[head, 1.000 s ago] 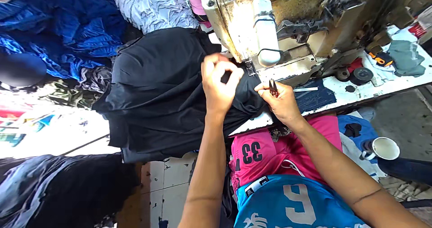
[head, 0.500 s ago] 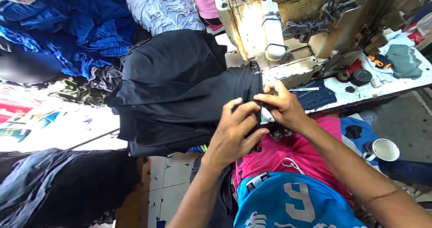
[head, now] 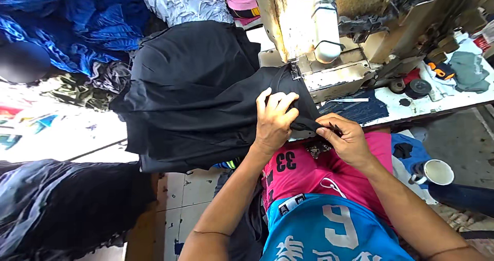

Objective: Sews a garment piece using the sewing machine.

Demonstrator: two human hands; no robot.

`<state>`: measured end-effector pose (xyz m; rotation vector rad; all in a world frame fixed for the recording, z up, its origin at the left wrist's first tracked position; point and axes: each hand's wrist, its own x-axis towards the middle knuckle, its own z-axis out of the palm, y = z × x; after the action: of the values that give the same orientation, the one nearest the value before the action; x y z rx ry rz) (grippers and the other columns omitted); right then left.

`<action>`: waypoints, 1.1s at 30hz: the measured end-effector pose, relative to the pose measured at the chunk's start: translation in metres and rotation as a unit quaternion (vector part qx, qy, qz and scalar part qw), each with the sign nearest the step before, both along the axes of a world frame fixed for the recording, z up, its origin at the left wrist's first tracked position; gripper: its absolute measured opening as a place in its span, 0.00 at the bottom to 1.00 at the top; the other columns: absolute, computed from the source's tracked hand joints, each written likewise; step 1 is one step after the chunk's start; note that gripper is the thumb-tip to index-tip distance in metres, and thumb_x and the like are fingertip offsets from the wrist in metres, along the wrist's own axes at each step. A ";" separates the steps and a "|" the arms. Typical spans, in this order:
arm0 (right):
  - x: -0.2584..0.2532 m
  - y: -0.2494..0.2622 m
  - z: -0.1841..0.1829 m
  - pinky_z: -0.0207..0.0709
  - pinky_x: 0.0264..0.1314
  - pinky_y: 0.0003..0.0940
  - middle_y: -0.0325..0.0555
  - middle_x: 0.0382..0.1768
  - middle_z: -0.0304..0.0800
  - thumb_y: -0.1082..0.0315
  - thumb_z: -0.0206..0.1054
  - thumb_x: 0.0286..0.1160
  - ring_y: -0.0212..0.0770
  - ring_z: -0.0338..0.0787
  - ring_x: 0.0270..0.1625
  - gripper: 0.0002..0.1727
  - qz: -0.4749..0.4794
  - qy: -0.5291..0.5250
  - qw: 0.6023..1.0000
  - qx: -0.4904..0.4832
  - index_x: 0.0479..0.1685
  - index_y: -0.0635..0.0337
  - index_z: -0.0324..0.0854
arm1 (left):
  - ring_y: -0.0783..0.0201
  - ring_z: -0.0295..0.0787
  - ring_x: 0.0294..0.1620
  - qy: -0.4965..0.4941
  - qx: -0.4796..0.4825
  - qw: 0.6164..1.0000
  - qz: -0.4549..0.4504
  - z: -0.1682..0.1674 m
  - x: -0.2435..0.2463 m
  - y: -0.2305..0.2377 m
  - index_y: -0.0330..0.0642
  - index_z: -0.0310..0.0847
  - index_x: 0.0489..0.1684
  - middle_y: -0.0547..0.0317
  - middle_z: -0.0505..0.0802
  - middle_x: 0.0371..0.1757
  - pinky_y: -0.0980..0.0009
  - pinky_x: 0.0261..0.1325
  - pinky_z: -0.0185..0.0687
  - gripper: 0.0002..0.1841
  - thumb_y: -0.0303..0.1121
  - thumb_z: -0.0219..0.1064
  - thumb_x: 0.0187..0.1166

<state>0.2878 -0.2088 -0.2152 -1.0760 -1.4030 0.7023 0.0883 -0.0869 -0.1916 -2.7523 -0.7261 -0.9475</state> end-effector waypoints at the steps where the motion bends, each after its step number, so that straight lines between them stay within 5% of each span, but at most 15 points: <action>1: -0.001 0.000 0.001 0.90 0.45 0.30 0.43 0.50 0.92 0.72 0.70 0.79 0.34 0.91 0.46 0.05 -0.004 0.009 1.000 -0.006 0.46 0.62 0.90 | 0.48 0.83 0.69 0.015 -0.004 1.000 -0.003 0.005 -0.001 -0.001 0.44 0.89 0.25 0.56 0.92 0.66 0.36 0.85 0.54 0.06 0.27 0.68 0.70; 13: -0.008 0.046 0.005 0.83 0.34 0.26 0.42 0.43 0.91 0.71 0.68 0.81 0.31 0.86 0.33 0.06 -0.049 0.024 0.998 -0.014 0.49 0.62 0.88 | 0.50 0.83 0.71 0.069 0.003 0.998 0.011 0.036 -0.004 0.037 0.45 0.89 0.34 0.59 0.92 0.63 0.37 0.87 0.51 0.09 0.25 0.61 0.75; 16: -0.008 0.051 0.006 0.83 0.33 0.26 0.41 0.44 0.91 0.70 0.67 0.83 0.31 0.87 0.34 0.08 -0.047 0.022 0.998 -0.023 0.53 0.60 0.87 | 0.53 0.82 0.71 0.075 -0.061 0.995 -0.019 0.043 -0.011 0.047 0.46 0.91 0.39 0.58 0.91 0.64 0.45 0.82 0.63 0.10 0.24 0.62 0.73; 18: -0.008 0.050 0.012 0.84 0.34 0.26 0.41 0.45 0.91 0.71 0.66 0.83 0.32 0.88 0.35 0.08 -0.042 0.017 0.999 -0.025 0.53 0.59 0.87 | 0.53 0.79 0.74 0.072 -0.106 0.992 -0.019 0.046 -0.016 0.044 0.48 0.91 0.45 0.57 0.88 0.70 0.48 0.77 0.69 0.11 0.28 0.65 0.71; 22: -0.008 0.047 0.024 0.85 0.35 0.26 0.42 0.46 0.92 0.76 0.68 0.80 0.32 0.88 0.35 0.07 -0.033 0.033 0.999 -0.007 0.52 0.62 0.87 | 0.45 0.69 0.84 -0.028 -0.091 0.995 0.014 0.036 -0.004 0.009 0.46 0.89 0.63 0.47 0.78 0.82 0.46 0.84 0.66 0.25 0.45 0.80 0.67; 25: -0.007 0.048 0.032 0.87 0.38 0.26 0.44 0.45 0.92 0.78 0.68 0.78 0.32 0.89 0.38 0.08 -0.013 0.040 0.999 0.016 0.51 0.64 0.87 | 0.46 0.73 0.82 -0.112 -0.037 0.993 0.018 0.013 0.018 0.001 0.47 0.87 0.69 0.46 0.82 0.79 0.46 0.86 0.63 0.26 0.43 0.79 0.70; 29: -0.007 0.048 0.034 0.74 0.21 0.23 0.43 0.34 0.88 0.77 0.69 0.77 0.30 0.78 0.22 0.07 -0.016 0.068 0.997 0.014 0.49 0.64 0.88 | 0.57 0.89 0.69 -0.129 -0.026 0.991 0.008 0.001 0.027 0.021 0.45 0.94 0.56 0.57 0.96 0.62 0.48 0.83 0.69 0.14 0.27 0.68 0.77; 33: -0.004 0.046 0.028 0.79 0.26 0.25 0.44 0.39 0.91 0.78 0.69 0.77 0.32 0.82 0.26 0.07 -0.014 0.071 0.997 0.006 0.49 0.64 0.89 | 0.58 0.92 0.60 -0.089 -0.011 0.996 -0.003 0.008 0.016 0.034 0.48 0.95 0.53 0.59 0.97 0.55 0.55 0.73 0.77 0.12 0.27 0.68 0.77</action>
<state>0.2842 -0.1628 -0.1869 -1.0137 -1.2665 0.7352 0.1044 -0.0525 -0.1832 -2.7163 -0.7584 -1.2043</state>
